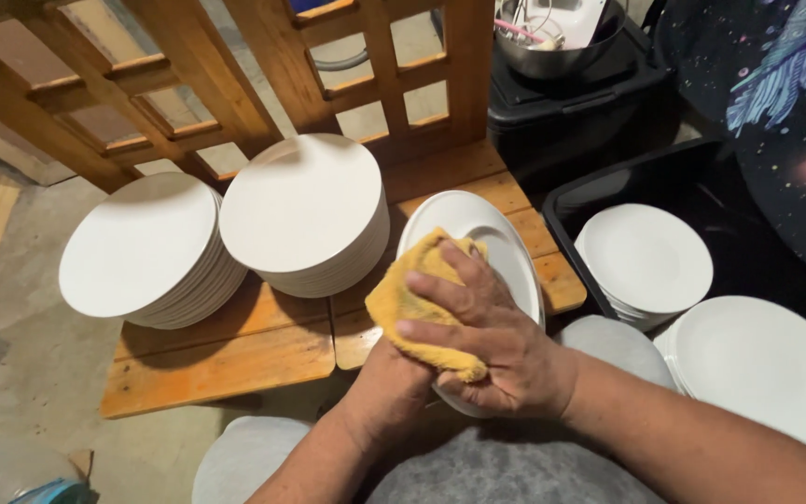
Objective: The person wipes white plates one at a time with a yellow cloth, then stacks them on a wooden chair. The person repeats this process for multiple plates from a black tray.
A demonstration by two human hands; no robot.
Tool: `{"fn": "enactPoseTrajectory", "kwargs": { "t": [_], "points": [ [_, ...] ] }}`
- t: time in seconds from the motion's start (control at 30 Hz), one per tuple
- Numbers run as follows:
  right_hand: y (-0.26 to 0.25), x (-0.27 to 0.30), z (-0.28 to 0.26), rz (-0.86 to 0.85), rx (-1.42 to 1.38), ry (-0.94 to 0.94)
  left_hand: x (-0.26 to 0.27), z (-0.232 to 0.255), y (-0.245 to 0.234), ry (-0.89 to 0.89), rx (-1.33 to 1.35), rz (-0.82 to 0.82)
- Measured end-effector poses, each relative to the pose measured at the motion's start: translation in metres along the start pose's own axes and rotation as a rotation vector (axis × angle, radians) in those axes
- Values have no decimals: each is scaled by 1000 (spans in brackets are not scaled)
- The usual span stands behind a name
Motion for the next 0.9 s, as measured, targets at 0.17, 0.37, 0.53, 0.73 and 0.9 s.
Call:
{"fn": "enactPoseTrajectory", "kwargs": {
  "t": [0.17, 0.37, 0.53, 0.73, 0.9],
  "points": [
    [-16, -35, 26, 49, 151, -45, 8, 7, 19, 133, -235, -133],
    [-9, 3, 151, 225, -422, 949, 32, 24, 33, 361, -459, -79],
    [40, 67, 119, 639, -1113, 1436, 39, 36, 49, 399, -814, -150],
    [32, 92, 63, 302, -1339, 1521, 50, 56, 76, 783, -1318, -240],
    [-3, 85, 46, 249, -1335, 1356, 60, 63, 57, 723, -1533, -173]
  ]
}}
Point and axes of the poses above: each hand's wrist, its own x-axis away from the middle knuckle, its own y-axis out of the palm, z = x × y, the point moved 9 cm from there along -x, towards the middle knuckle, and after that the axes turned 8 degrees about x, right-handed, at the moved point
